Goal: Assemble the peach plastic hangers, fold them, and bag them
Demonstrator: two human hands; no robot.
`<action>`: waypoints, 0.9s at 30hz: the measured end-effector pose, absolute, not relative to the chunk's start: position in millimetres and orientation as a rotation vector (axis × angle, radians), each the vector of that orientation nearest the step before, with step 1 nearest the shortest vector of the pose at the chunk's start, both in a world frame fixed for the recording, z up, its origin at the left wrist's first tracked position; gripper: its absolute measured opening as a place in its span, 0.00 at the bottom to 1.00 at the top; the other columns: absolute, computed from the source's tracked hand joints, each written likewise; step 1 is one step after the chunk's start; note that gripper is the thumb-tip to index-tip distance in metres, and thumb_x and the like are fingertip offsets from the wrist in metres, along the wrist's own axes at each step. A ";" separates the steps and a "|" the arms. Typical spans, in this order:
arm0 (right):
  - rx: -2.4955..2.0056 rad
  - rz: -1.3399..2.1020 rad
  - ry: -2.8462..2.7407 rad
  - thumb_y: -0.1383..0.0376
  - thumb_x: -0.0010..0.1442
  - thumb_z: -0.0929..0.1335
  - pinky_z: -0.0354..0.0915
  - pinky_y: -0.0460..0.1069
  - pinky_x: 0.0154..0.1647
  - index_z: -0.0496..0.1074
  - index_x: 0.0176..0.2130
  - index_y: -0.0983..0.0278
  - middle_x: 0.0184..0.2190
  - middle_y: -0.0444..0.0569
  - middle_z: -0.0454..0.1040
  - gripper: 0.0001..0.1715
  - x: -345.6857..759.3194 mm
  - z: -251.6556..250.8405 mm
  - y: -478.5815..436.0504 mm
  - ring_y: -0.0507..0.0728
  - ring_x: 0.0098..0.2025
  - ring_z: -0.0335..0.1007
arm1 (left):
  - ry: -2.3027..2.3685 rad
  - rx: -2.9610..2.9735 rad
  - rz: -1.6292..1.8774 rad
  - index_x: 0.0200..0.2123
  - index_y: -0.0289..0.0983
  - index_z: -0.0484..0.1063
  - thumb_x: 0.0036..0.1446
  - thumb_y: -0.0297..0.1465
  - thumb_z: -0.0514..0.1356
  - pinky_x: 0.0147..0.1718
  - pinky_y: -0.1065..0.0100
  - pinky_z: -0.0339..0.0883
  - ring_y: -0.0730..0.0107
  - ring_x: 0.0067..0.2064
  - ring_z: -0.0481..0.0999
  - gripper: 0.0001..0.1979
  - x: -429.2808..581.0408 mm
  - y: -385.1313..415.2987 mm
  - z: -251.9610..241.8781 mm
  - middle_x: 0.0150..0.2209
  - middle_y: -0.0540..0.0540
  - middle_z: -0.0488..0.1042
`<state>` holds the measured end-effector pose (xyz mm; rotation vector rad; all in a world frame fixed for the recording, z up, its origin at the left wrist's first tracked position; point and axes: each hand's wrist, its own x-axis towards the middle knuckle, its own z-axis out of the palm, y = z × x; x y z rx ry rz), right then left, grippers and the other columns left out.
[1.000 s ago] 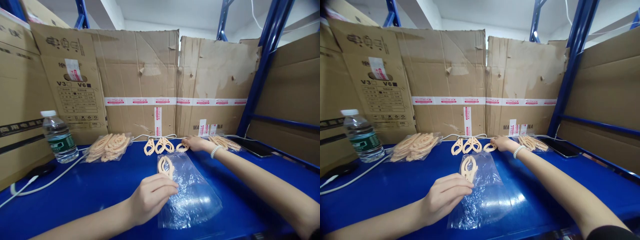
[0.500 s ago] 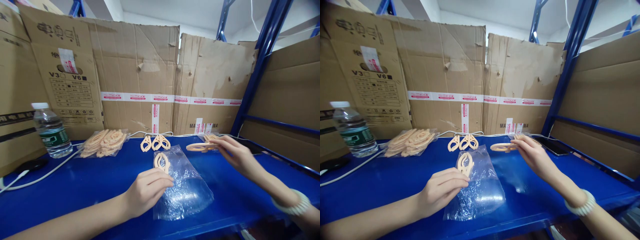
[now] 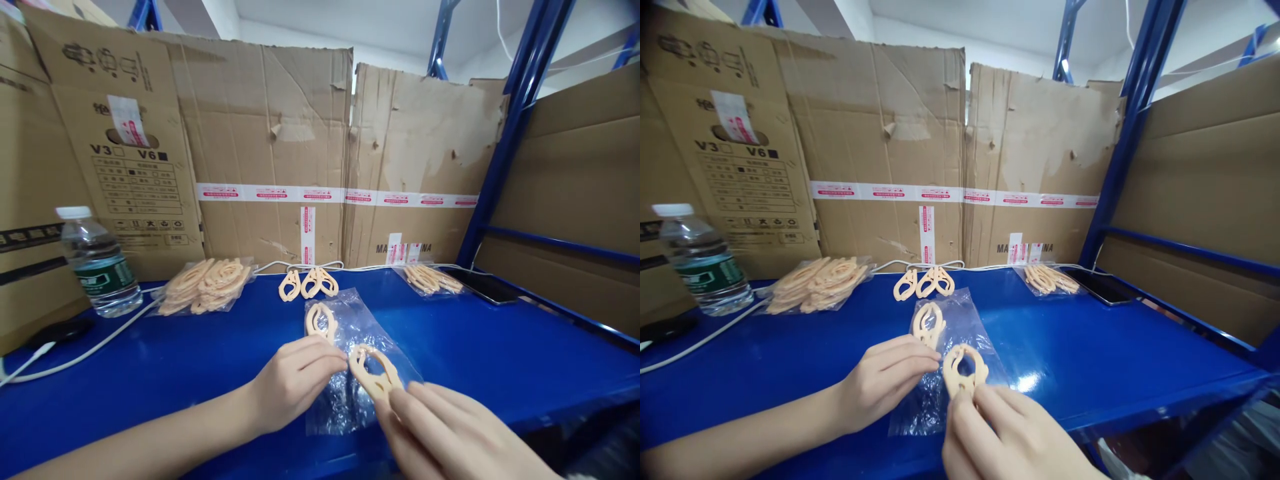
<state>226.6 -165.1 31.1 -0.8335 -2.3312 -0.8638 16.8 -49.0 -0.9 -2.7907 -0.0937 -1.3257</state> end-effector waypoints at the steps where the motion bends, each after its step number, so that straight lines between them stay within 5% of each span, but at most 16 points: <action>1: -0.816 -0.929 -2.392 0.78 0.59 0.59 0.70 0.52 0.24 0.76 0.32 0.65 0.27 0.54 0.76 0.19 222.8 30.4 -158.7 0.58 0.25 0.69 | -0.082 -2.792 -1.285 0.44 0.31 0.72 0.60 0.18 0.54 0.42 0.65 0.75 0.64 0.41 0.78 0.11 17.6 -50.0 0.4 0.39 0.40 0.79; 6: -0.811 -1.068 -2.481 0.76 0.54 0.62 0.62 0.53 0.20 0.76 0.30 0.69 0.25 0.56 0.72 0.14 222.3 7.3 -130.2 0.59 0.23 0.64 | -0.045 -2.767 -1.168 0.44 0.31 0.72 0.62 0.20 0.51 0.42 0.63 0.76 0.63 0.40 0.79 0.12 20.8 -52.1 3.2 0.39 0.39 0.79; 19: -0.847 -1.339 -2.458 0.74 0.56 0.65 0.59 0.55 0.31 0.76 0.27 0.69 0.25 0.57 0.71 0.11 228.2 -6.4 -102.6 0.63 0.34 0.62 | -0.080 -2.805 -1.139 0.44 0.30 0.72 0.62 0.19 0.51 0.42 0.63 0.76 0.63 0.41 0.79 0.12 21.6 -50.6 1.8 0.39 0.39 0.79; 27: -0.776 -0.994 -2.470 0.72 0.65 0.61 0.53 0.52 0.29 0.70 0.28 0.66 0.26 0.50 0.67 0.15 235.3 11.6 -96.8 0.58 0.29 0.59 | -0.128 -2.846 -1.108 0.45 0.31 0.72 0.62 0.19 0.52 0.42 0.64 0.75 0.64 0.41 0.78 0.12 22.2 -48.4 0.0 0.40 0.39 0.79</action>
